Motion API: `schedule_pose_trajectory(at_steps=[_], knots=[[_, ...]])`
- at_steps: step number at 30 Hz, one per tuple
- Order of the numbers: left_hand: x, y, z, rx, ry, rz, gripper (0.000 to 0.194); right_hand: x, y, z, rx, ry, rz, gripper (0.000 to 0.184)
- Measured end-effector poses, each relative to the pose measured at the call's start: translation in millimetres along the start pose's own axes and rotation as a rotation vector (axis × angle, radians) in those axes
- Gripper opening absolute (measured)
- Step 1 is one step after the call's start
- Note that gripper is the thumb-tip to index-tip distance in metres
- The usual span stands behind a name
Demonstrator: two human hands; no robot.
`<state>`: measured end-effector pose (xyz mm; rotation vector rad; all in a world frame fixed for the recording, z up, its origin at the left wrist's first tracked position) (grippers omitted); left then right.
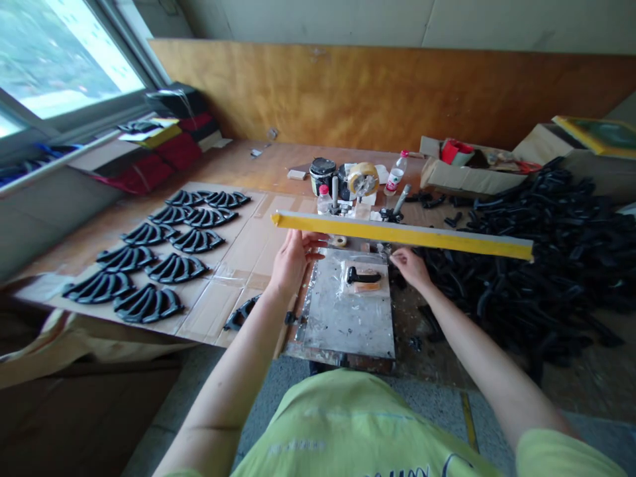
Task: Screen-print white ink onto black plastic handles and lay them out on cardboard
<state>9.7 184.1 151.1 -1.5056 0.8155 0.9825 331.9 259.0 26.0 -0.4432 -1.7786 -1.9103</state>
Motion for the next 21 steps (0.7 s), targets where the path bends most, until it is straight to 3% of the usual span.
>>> schedule_pose_trajectory(at_steps=[3,6,8,10,12,14,17,19,21], knots=[[31.0,7.9,-7.7,-0.091,0.071,-0.035,0.051,44.1,-35.9,-32.7,0.131,0.294,-0.070,0.023],[99.1,8.7,-44.9,-0.004,0.429,-0.015,0.054,89.1,-38.7,-61.6,0.065,0.370,-0.189,0.010],[139.2,10.1,-77.6,0.026,0.649,-0.052,0.053,123.0,-37.6,-84.7,0.037,0.438,-0.209,0.012],[161.3,18.9,-100.7,-0.024,0.715,-0.124,0.043,153.6,-42.7,-109.0,0.094,0.575,-0.155,0.014],[169.4,40.6,-112.7,-0.109,0.694,-0.136,0.034,161.5,-45.7,-121.7,0.160,0.623,-0.031,0.017],[168.2,79.8,-118.4,-0.227,0.635,-0.064,0.031,133.3,-39.2,-112.8,0.126,0.446,0.084,0.021],[156.4,164.5,-129.8,-0.478,0.538,0.105,0.030,39.3,-23.0,-84.5,-0.013,-0.105,0.069,0.027],[146.1,224.3,-145.4,-0.674,0.515,0.250,0.028,-15.9,-27.1,-72.2,0.037,-0.370,0.057,0.030],[137.4,273.1,-162.8,-0.836,0.526,0.376,0.030,-50.1,-39.0,-64.9,0.065,-0.509,0.158,0.032]])
Point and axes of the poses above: each hand's wrist, its own z-axis towards the middle knuckle, its own y-axis out of the back of the hand, x = y × z, the point moved 7 cm from there along z, towards the middle knuckle, and after that the axes turned 5 degrees about -z, right-handed, at the moved point
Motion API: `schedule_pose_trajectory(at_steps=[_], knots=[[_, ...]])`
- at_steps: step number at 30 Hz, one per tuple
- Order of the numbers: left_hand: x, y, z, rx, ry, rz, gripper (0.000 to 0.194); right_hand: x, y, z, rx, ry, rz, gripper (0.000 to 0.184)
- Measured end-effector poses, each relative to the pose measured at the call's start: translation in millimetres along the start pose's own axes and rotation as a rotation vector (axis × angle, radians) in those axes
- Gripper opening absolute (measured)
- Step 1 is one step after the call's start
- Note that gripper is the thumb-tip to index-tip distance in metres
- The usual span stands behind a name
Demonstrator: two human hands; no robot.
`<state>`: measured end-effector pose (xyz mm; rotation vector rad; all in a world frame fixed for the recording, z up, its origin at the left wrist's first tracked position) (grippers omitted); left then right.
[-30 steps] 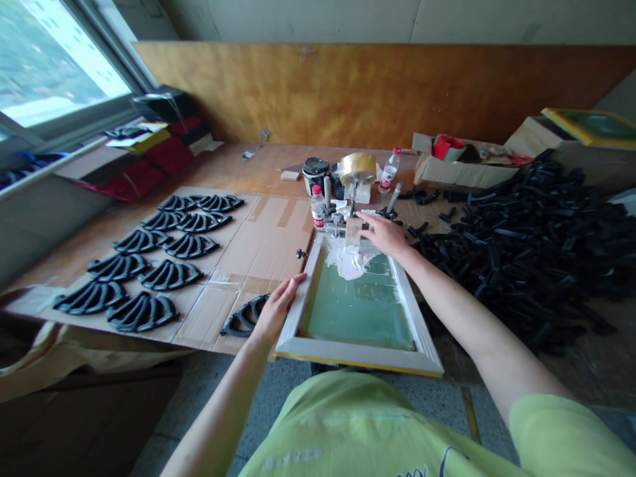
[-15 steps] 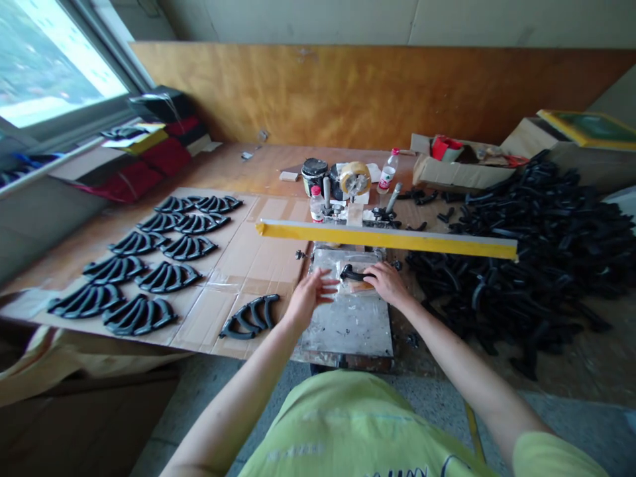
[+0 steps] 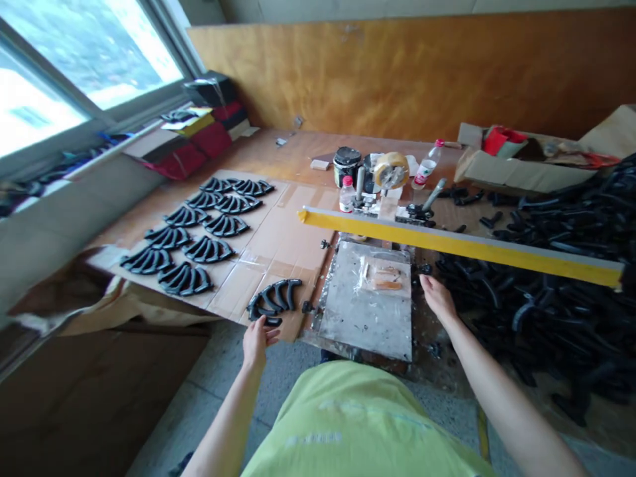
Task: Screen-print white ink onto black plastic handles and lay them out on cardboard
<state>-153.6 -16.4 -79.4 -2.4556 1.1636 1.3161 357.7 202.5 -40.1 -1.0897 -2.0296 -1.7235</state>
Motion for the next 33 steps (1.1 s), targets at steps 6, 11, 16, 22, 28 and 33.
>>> schedule_pose_trajectory(at_steps=[6,11,16,22,28,33], knots=[[15.9,41.6,43.8,-0.157,0.072,0.143,0.040,-45.0,-21.8,8.4,-0.126,-0.226,0.593,0.047],[2.5,19.2,58.8,-0.066,0.008,0.312,0.039,-15.5,9.3,-10.3,-0.350,0.128,0.432,0.049],[-31.3,4.3,61.8,0.066,-0.038,0.577,0.042,86.8,-19.3,-45.2,-0.076,0.774,-0.152,0.024],[-101.9,-60.2,30.1,0.296,-0.215,0.648,0.046,118.9,-54.8,-62.0,-0.019,0.934,-0.470,0.035],[-216.8,-172.4,-105.2,0.708,-0.600,-0.178,0.062,113.8,-47.0,-71.7,-0.076,0.962,-0.510,0.043],[-231.1,-188.9,-162.5,0.818,-0.603,-0.311,0.062,89.7,24.7,-41.4,-0.318,0.831,-0.376,0.029]])
Point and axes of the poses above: each hand's wrist, its own z-axis towards the middle knuckle, its own y-axis out of the back of the hand, x = y × z, the point moved 7 cm from there along z, towards the middle knuckle, and after that the axes turned 5 degrees about -z, right-handed, at the moved point
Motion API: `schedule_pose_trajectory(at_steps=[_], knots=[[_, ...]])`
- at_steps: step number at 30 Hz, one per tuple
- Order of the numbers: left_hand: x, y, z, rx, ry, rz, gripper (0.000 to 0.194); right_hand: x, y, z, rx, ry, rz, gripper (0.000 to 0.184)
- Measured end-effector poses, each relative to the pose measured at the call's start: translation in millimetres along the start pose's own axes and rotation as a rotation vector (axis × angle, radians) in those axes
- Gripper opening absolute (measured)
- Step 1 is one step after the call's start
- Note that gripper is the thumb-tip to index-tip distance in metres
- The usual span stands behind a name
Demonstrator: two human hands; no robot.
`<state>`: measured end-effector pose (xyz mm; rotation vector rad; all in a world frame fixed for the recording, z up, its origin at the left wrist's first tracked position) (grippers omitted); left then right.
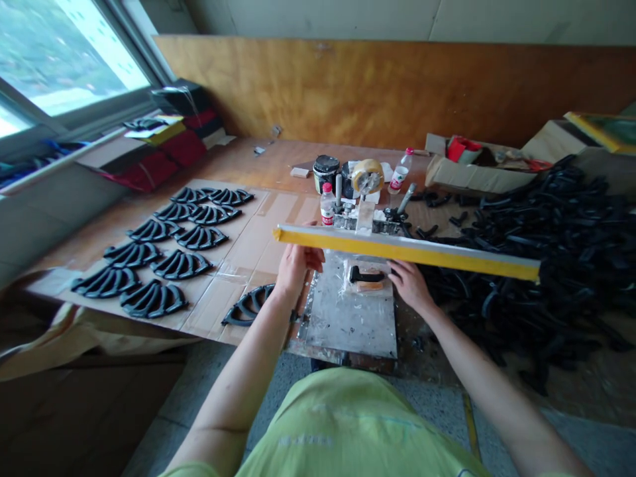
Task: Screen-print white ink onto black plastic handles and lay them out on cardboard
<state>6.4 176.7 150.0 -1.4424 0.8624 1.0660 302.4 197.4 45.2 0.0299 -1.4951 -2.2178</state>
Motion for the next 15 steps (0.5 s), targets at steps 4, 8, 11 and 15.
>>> schedule_pose_trajectory(at_steps=[4,8,11,15], knots=[[32.2,33.4,-32.8,-0.040,0.155,0.086,0.056,-57.5,39.9,28.4,-0.161,-0.244,0.005,0.036],[93.7,63.6,-63.9,-0.022,0.371,0.182,0.060,-6.2,41.0,79.5,-0.136,-0.063,0.075,0.045],[130.8,75.2,-71.2,-0.063,0.402,0.190,0.074,58.0,15.5,107.9,0.017,0.111,0.001,0.057],[154.6,84.3,-67.1,-0.092,0.392,0.227,0.070,90.4,-26.0,105.6,0.319,0.132,-0.109,0.021]])
Point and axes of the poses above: each hand's wrist, its own z-axis towards the middle knuckle, its own y-axis out of the back of the hand, x = y × z, the point moved 7 cm from there along z, towards the middle knuckle, and after that the axes turned 5 degrees about -z, right-handed, at the moved point
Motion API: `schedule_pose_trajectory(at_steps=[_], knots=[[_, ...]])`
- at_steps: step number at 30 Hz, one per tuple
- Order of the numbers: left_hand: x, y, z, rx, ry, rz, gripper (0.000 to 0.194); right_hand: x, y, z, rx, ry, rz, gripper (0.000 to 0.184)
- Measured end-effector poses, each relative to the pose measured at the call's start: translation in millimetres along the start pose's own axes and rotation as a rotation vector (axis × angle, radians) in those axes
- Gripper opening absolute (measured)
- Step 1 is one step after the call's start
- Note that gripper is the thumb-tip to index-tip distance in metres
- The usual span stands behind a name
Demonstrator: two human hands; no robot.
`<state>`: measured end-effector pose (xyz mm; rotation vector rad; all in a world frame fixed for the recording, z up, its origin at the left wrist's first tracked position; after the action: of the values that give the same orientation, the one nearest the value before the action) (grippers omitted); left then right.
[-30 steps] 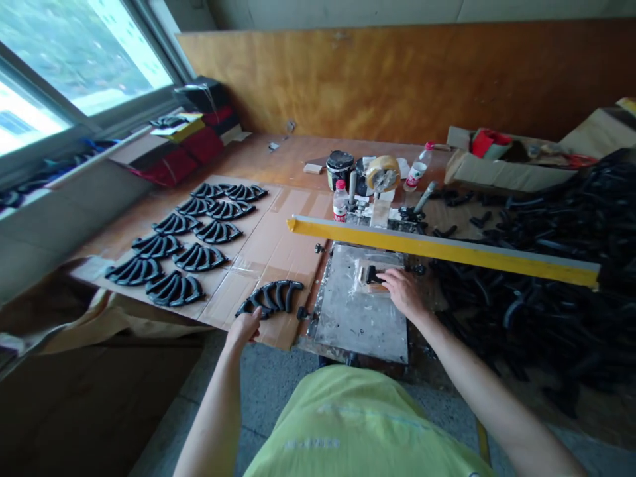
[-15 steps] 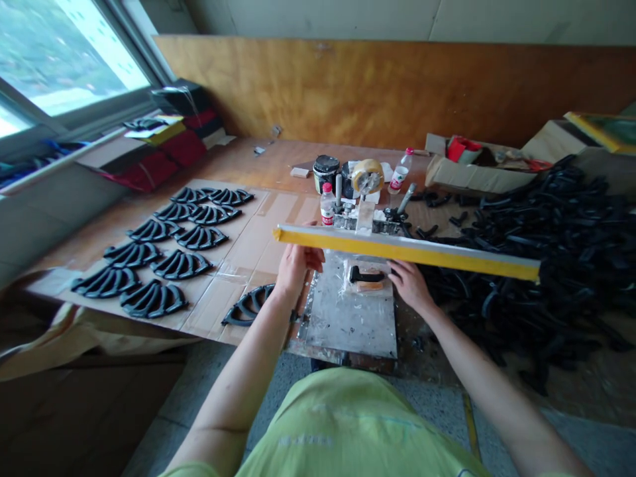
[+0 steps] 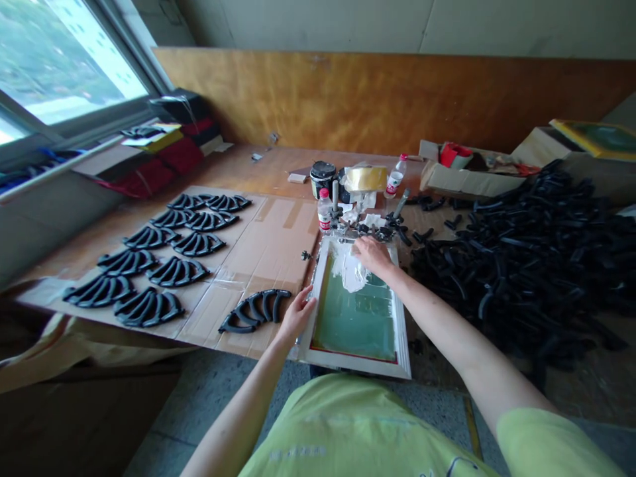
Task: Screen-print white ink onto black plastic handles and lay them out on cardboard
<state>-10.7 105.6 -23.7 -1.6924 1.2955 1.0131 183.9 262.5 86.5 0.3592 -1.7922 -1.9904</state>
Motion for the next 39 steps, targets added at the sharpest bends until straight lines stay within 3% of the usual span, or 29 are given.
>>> schedule_pose_trajectory(at_steps=[3,9,11,14,16,19,23,28,30,32,34,36,39], knots=[[5.1,4.1,4.9,-0.004,0.012,0.004,0.067,6.1,-12.8,-23.2,0.068,0.060,-0.008,0.010],[5.0,5.2,3.2,-0.021,0.031,0.009,0.066,22.1,-0.5,-70.5,0.151,0.433,0.117,0.023],[2.0,5.1,1.5,-0.038,0.030,0.019,0.065,18.8,2.2,-67.0,0.158,0.394,0.129,0.016],[-3.3,5.0,-0.5,-0.050,0.022,0.039,0.064,13.9,0.6,-63.0,0.034,0.256,0.087,0.017],[-5.4,4.1,-1.2,-0.041,0.021,0.044,0.063,19.1,-6.0,-72.2,-0.025,0.277,0.061,0.025],[-6.5,2.1,-2.4,-0.027,0.027,0.032,0.063,26.2,-14.1,-86.6,-0.007,0.381,0.090,0.027],[-15.2,-1.6,-9.1,0.026,0.045,-0.011,0.066,9.6,3.5,-56.2,-0.046,0.228,0.165,0.024],[-62.3,-4.9,-22.7,0.075,0.004,-0.065,0.066,-37.9,38.7,1.5,-0.119,-0.083,0.104,0.062],[-89.1,-9.7,-24.5,0.073,-0.039,-0.095,0.057,-72.8,51.5,1.6,-0.200,-0.186,0.110,0.059],[-119.9,-18.5,-22.7,0.067,-0.136,-0.151,0.051,-115.1,56.0,-14.0,-0.292,-0.326,0.150,0.044],[-152.2,-29.8,-18.3,0.062,-0.269,-0.241,0.046,-150.3,43.5,-38.8,-0.306,-0.490,0.195,0.028],[-176.4,-42.0,-10.6,0.070,-0.335,-0.321,0.044,-160.8,15.0,-63.0,-0.218,-0.574,0.242,0.018],[-186.2,-54.7,3.3,0.065,-0.301,-0.374,0.045,-120.7,-32.0,-84.5,-0.061,-0.384,0.335,0.015]])
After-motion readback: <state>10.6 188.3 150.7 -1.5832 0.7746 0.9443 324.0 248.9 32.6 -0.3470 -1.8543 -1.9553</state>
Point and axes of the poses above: each hand's wrist, its own z-axis towards the middle knuckle, its own y-axis out of the back of the hand, x = y × z, the point moved 7 cm from there along z, towards the middle knuckle, and after that the axes turned 5 degrees about -z, right-handed, at the moved point
